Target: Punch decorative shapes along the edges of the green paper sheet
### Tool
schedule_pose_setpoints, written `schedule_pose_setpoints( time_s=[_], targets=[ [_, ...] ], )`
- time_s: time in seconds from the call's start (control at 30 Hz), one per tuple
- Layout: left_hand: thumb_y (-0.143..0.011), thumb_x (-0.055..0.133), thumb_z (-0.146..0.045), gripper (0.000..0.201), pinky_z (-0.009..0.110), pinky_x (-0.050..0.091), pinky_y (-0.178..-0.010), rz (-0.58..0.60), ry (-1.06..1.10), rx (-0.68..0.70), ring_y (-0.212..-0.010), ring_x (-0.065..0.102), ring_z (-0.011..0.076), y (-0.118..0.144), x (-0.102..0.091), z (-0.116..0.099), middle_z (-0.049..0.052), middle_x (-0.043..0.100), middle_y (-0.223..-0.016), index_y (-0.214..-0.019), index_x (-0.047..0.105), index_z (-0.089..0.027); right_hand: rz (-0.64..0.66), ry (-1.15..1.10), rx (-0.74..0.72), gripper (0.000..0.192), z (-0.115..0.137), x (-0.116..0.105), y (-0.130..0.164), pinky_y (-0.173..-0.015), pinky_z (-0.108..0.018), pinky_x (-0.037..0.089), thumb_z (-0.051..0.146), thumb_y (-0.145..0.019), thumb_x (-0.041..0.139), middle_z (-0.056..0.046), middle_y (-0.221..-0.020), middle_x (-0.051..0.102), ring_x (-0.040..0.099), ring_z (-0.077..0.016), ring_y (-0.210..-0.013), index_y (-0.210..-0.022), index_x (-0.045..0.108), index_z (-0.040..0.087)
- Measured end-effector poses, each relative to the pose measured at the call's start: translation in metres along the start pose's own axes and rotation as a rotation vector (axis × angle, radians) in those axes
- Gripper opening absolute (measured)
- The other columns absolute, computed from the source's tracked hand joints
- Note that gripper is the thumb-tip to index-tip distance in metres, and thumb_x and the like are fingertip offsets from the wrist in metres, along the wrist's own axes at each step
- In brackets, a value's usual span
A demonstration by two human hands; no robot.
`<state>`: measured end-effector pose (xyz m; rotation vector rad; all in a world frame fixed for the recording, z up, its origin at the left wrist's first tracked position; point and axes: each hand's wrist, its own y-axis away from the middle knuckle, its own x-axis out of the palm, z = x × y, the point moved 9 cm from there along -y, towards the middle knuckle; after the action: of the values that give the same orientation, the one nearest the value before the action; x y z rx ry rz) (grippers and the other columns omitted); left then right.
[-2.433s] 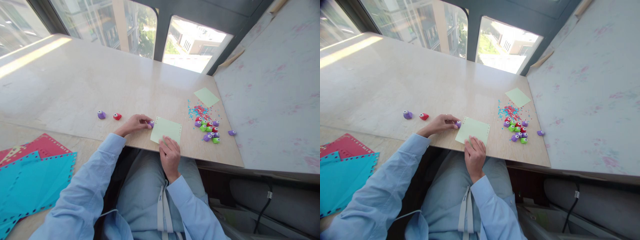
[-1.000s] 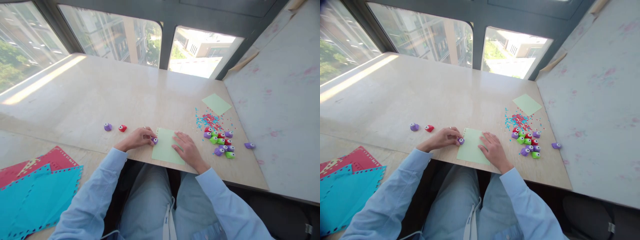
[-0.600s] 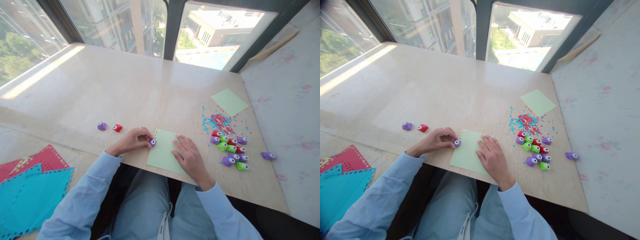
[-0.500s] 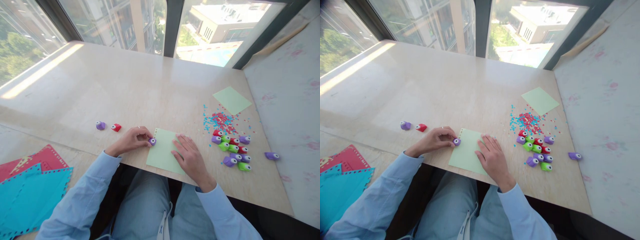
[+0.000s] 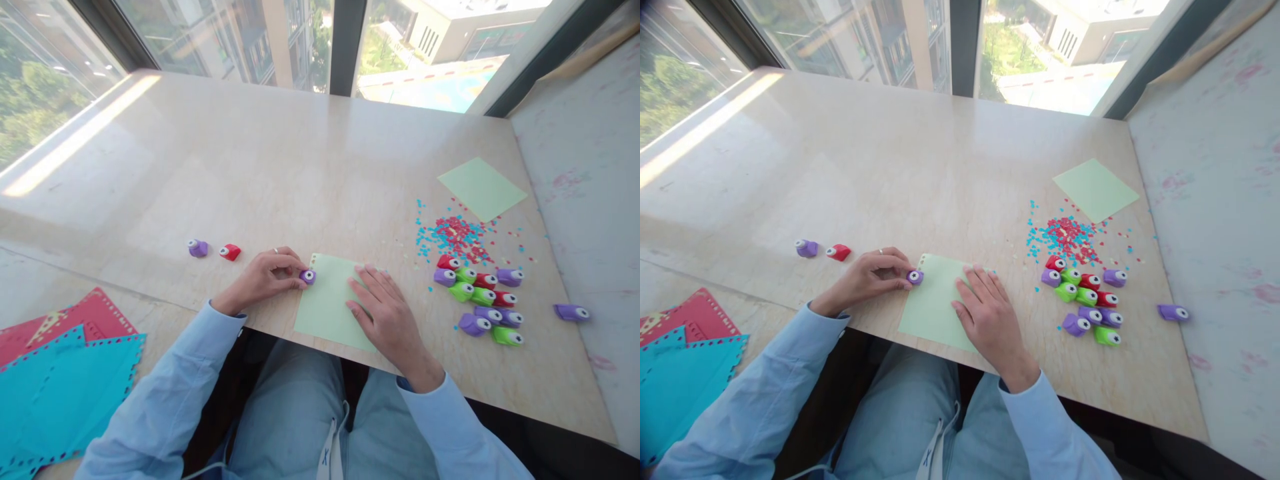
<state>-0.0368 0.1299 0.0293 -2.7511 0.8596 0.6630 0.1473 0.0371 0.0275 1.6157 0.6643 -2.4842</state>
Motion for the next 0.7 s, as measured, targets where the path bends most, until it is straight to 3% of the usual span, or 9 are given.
schedule_pose_setpoints(
  time_s=[0.1,0.47,0.7],
  targets=[
    [-0.081,0.078,-0.037,0.025,0.028,0.052,-0.073,0.045,-0.024,0.042,-0.085,0.065,0.0172,0.0,0.0,-0.003,0.007,0.07,-0.094,-0.098,0.078,-0.019,0.002,0.007,-0.002,0.035,0.001,0.0,0.0,-0.113,-0.055,0.041,0.031,-0.1,0.049,-0.015,-0.144,0.057,0.047,-0.0302,-0.139,-0.128,0.065,0.017],
    [-0.082,0.077,-0.04,0.024,0.032,0.053,-0.082,0.11,-0.1,0.097,-0.089,0.066,0.0192,0.001,0.002,-0.013,0.007,0.071,-0.093,-0.096,0.077,-0.02,0.006,0.009,0.01,0.034,0.001,-0.002,-0.001,-0.113,-0.054,0.042,0.03,-0.1,0.049,-0.014,-0.143,0.058,0.048,-0.0294,-0.139,-0.127,0.065,0.018],
    [-0.083,0.076,-0.039,0.023,0.031,0.052,-0.081,0.07,-0.096,0.096,-0.089,0.065,0.0188,0.001,0.001,-0.014,0.006,0.071,-0.093,-0.096,0.076,-0.02,0.005,0.019,0.006,0.034,0.002,-0.003,-0.001,-0.114,-0.053,0.041,0.03,-0.1,0.049,-0.015,-0.143,0.058,0.048,-0.0298,-0.138,-0.127,0.065,0.016]
  ],
)
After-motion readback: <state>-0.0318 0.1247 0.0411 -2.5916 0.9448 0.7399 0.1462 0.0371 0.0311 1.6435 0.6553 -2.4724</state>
